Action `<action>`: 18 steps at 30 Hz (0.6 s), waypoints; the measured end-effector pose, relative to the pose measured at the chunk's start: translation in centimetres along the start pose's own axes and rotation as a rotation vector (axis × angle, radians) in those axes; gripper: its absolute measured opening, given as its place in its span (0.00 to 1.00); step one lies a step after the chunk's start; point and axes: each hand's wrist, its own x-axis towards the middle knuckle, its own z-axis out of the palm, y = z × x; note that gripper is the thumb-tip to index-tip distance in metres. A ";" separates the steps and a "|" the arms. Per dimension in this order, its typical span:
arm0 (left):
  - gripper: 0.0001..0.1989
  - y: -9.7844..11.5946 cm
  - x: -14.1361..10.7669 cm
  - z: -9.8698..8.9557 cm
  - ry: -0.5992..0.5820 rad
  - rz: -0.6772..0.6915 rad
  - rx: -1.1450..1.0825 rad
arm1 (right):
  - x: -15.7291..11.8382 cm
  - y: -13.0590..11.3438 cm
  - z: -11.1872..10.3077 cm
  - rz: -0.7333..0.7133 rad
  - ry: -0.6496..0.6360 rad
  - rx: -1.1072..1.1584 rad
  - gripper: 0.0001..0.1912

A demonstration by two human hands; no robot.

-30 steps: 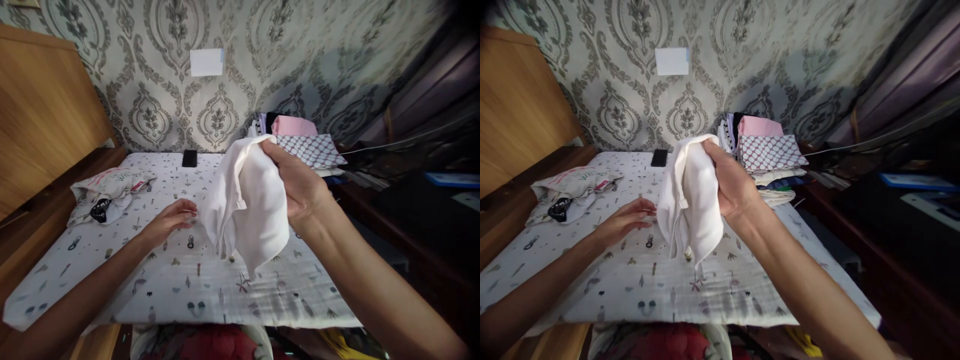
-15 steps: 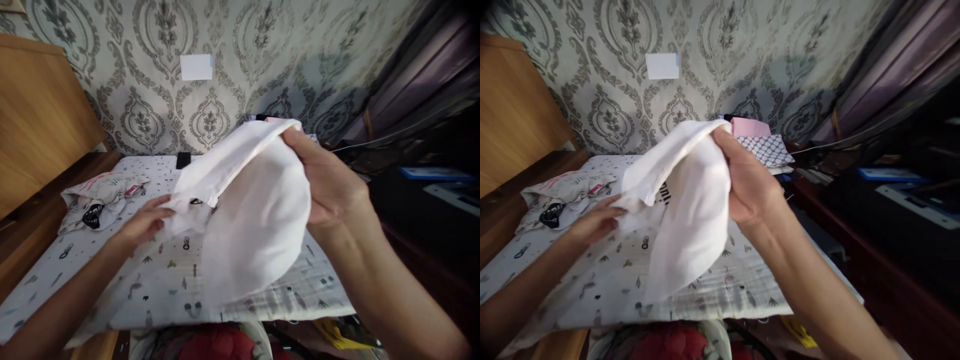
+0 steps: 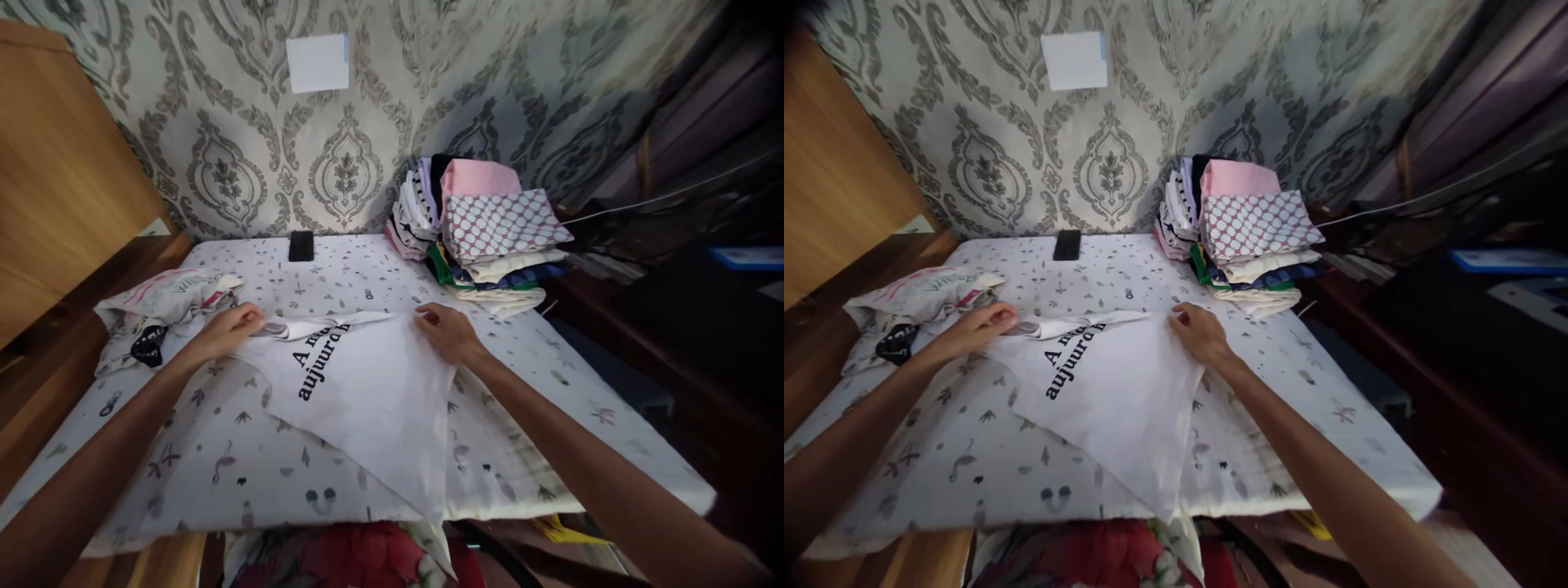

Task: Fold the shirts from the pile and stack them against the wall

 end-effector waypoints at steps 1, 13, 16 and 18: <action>0.24 0.6 0.0 0.3 -0.034 0.053 0.027 | 0.1 -0.3 0.1 -0.022 -0.023 -0.031 0.18; 0.10 3.9 2.7 1.7 -0.220 0.229 0.419 | 0.2 2.8 -3.1 -0.121 -0.273 0.211 0.16; 0.08 3.7 3.4 -0.4 -0.104 0.250 0.371 | 1.6 3.0 -3.4 -0.127 -0.157 0.388 0.15; 0.08 3.7 4.2 -1.6 -0.005 0.232 0.408 | 3.6 2.7 -2.9 -0.164 -0.025 0.396 0.15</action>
